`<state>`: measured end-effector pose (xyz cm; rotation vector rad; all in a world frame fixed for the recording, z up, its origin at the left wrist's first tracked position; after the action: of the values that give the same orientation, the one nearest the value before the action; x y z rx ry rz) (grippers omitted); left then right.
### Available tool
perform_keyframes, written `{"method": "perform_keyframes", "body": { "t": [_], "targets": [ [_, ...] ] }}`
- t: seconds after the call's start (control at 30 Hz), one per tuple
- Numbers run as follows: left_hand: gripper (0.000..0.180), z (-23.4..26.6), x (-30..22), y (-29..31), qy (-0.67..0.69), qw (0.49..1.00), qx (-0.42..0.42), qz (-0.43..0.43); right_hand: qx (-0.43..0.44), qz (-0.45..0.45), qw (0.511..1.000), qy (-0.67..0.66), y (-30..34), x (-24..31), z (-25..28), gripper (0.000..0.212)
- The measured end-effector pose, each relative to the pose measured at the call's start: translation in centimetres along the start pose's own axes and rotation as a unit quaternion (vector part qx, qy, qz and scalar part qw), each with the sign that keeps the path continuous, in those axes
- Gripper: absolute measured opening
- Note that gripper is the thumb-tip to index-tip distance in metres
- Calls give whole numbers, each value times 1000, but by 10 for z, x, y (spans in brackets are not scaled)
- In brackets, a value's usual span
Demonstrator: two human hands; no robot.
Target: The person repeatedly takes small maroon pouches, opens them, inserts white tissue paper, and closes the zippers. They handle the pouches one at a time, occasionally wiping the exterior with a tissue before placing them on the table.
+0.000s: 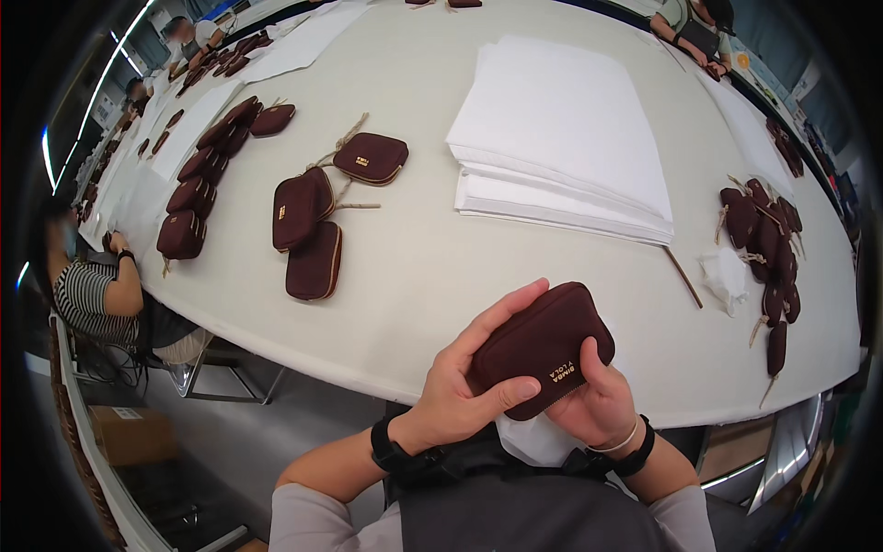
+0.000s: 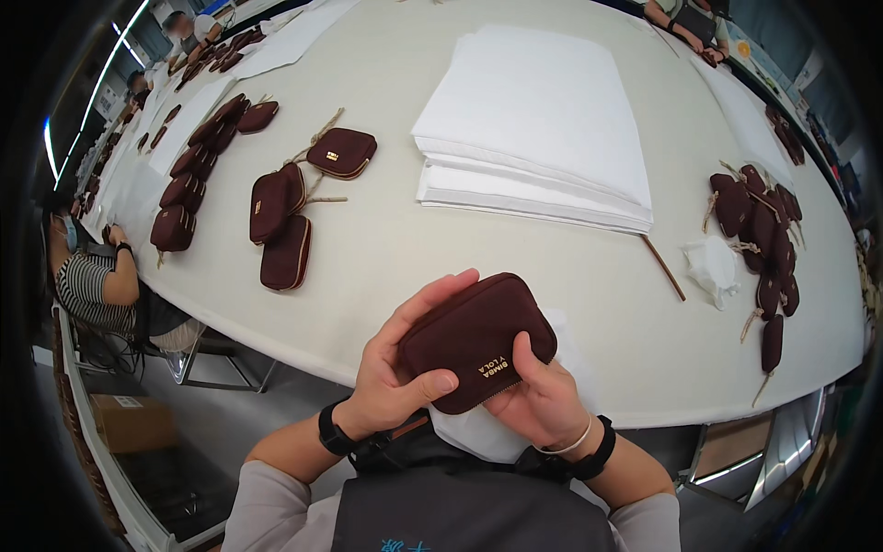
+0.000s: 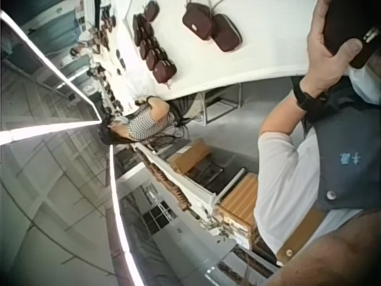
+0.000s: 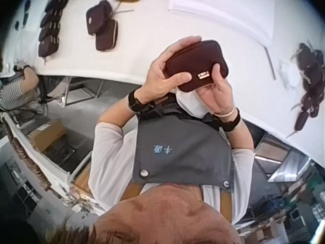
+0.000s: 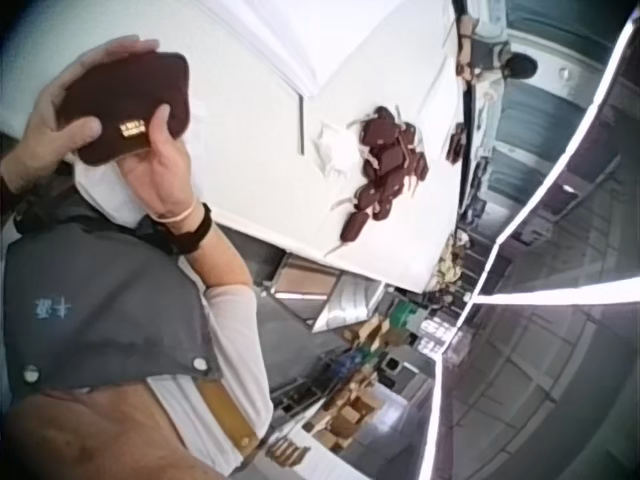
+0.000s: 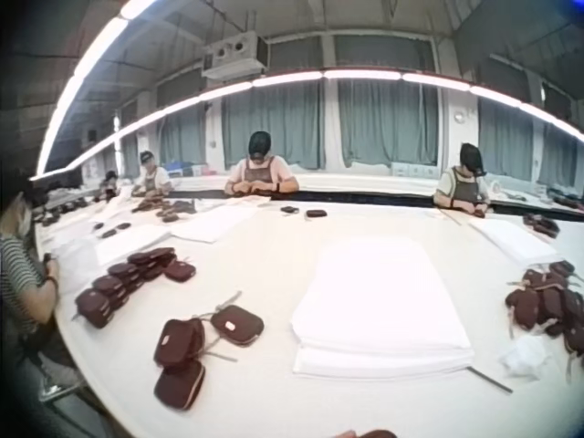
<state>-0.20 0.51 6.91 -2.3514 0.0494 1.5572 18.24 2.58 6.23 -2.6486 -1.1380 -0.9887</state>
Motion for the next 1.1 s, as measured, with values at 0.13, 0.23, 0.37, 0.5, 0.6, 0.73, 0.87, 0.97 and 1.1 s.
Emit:
{"method": "perform_keyframes", "body": {
  "t": [0.13,0.23,0.37,0.5,0.6,0.73,0.87,0.97,1.1],
  "targets": [
    [73,-5,5,-2,19,1000,-9,-4,5,19,1000,-3,-1,-1,1,62],
    [70,-6,7,-2,22,1000,-8,-12,28,30,999,-11,-3,-1,3,62],
    [78,-2,10,-4,24,1000,14,-13,34,-1,998,-57,-5,0,3,61],
    [85,-1,8,-4,68,997,37,4,39,-4,996,-86,-5,-1,3,62],
    [87,4,11,-1,71,997,34,-3,34,-12,996,-85,-7,-3,-1,63],
    [85,10,15,1,22,1000,4,-11,29,-33,998,-48,-13,-2,-6,63],
    [73,3,20,-6,26,998,-59,-12,44,-32,995,-86,-14,-1,0,58],
    [50,0,24,-13,28,991,-123,-41,46,-23,998,-45,-11,4,1,52],
    [55,26,23,-8,-25,983,-141,-110,102,17,987,122,-21,13,-10,51]
  ]
}}
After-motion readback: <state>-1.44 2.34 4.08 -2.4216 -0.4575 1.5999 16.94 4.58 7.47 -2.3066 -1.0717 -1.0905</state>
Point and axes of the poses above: each hand's wrist, its own y-axis away from the middle knuckle, its own z-axis out of the back of the hand, x = y × z, the point moved 1 cm from there along -y, towards the middle knuckle, and after that the axes turned 1 degree about z, right-handed, at the moved point
